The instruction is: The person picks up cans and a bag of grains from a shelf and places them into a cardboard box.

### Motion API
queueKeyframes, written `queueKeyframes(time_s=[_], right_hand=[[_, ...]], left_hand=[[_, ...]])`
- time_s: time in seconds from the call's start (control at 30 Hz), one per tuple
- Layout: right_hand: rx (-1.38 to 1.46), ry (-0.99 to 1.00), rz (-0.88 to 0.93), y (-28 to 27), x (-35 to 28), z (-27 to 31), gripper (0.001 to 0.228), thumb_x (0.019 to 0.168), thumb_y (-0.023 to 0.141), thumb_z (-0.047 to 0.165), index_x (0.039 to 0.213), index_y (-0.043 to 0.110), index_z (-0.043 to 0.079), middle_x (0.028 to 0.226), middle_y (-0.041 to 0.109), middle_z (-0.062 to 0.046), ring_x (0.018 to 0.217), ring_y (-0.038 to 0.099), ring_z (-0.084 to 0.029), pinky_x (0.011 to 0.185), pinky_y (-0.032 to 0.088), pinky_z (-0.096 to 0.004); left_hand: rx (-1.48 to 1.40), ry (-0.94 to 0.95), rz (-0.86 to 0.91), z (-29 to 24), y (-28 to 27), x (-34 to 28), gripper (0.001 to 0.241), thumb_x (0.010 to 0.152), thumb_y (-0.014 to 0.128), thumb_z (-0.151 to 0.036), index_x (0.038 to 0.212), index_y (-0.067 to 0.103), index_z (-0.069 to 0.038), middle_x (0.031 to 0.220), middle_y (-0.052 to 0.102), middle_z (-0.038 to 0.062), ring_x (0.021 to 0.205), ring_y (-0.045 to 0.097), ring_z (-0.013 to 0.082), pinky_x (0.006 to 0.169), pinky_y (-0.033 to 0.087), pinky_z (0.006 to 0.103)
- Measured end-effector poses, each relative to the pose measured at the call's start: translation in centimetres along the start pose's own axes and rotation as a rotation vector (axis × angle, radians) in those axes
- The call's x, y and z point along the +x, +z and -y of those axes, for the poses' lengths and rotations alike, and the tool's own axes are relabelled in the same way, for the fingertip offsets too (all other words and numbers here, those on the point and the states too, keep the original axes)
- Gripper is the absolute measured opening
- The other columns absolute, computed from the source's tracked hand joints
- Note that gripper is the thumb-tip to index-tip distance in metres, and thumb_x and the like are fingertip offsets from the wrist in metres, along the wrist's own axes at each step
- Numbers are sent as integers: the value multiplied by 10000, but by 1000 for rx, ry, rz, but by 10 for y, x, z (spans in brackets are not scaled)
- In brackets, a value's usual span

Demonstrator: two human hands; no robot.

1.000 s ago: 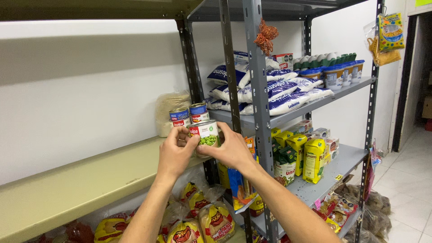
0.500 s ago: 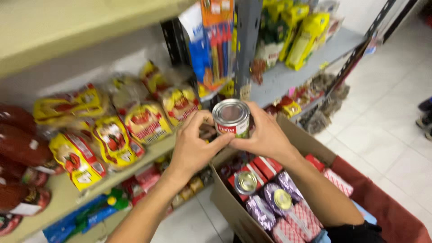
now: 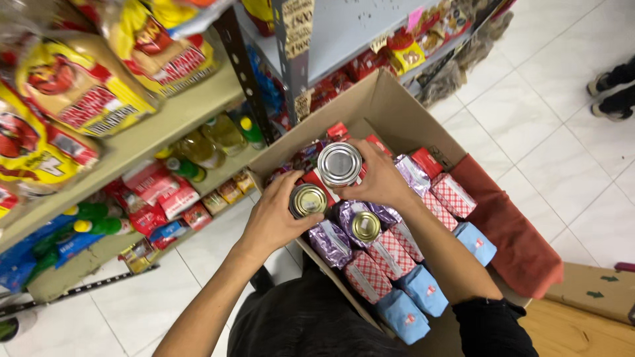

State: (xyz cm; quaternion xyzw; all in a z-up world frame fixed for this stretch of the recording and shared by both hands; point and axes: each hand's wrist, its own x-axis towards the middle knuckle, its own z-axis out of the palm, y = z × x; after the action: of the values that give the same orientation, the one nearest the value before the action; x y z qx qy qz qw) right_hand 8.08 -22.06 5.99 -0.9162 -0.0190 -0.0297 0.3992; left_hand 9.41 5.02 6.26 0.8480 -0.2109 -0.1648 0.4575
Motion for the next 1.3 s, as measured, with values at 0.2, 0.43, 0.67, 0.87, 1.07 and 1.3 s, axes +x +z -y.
queueKeyframes(time_s=[0.2,0.43,0.67,0.87,1.07,1.3], right_hand=[[66,27,91,32,-7,-76,1033,519,1034,492,1426,622,216,1189,718,-155,1192,719,-395,1073,561,-538],[126,-9,185,42,-6,-94,1012,556,1053,404,1444,620,185,1231,720,-186,1236,694,-434,1112,528,-567],[173,-29,245,38,-5,-89,1058,620,1039,402,1547,571,203,1350,707,-184,1345,641,-424,1185,478,-578],[77,-151,121,41,-32,-119,1167,588,1081,440,1589,550,158,1464,645,-191,1357,627,-423,1186,476,-563],[-37,-260,160,16,-81,-110,751,674,1012,558,1227,699,158,1230,730,-145,1181,707,-420,1051,558,-558],[-304,-333,253,26,-112,-104,1024,598,989,600,1477,627,221,1401,682,-94,1217,653,-324,1042,468,-513]], left_hand=[[266,-90,165,36,37,-5,1188,747,904,-559,1728,346,-189,1665,456,189,1478,479,487,1265,279,704],[401,-56,121,47,52,-4,1117,800,917,-421,1731,353,-173,1644,481,172,1472,498,429,1265,251,693],[427,-28,69,50,57,-4,1104,788,929,-360,1726,377,-171,1619,497,169,1450,515,419,1254,260,687],[476,13,19,53,61,-5,1114,769,942,-377,1719,397,-177,1601,513,175,1428,537,414,1221,279,728],[579,268,-264,53,73,-19,1045,711,995,-316,1621,518,-121,1644,425,288,1453,494,526,1089,328,872],[648,682,-262,64,133,-47,454,973,720,-469,1373,686,-256,1076,619,25,942,640,226,873,494,452]])
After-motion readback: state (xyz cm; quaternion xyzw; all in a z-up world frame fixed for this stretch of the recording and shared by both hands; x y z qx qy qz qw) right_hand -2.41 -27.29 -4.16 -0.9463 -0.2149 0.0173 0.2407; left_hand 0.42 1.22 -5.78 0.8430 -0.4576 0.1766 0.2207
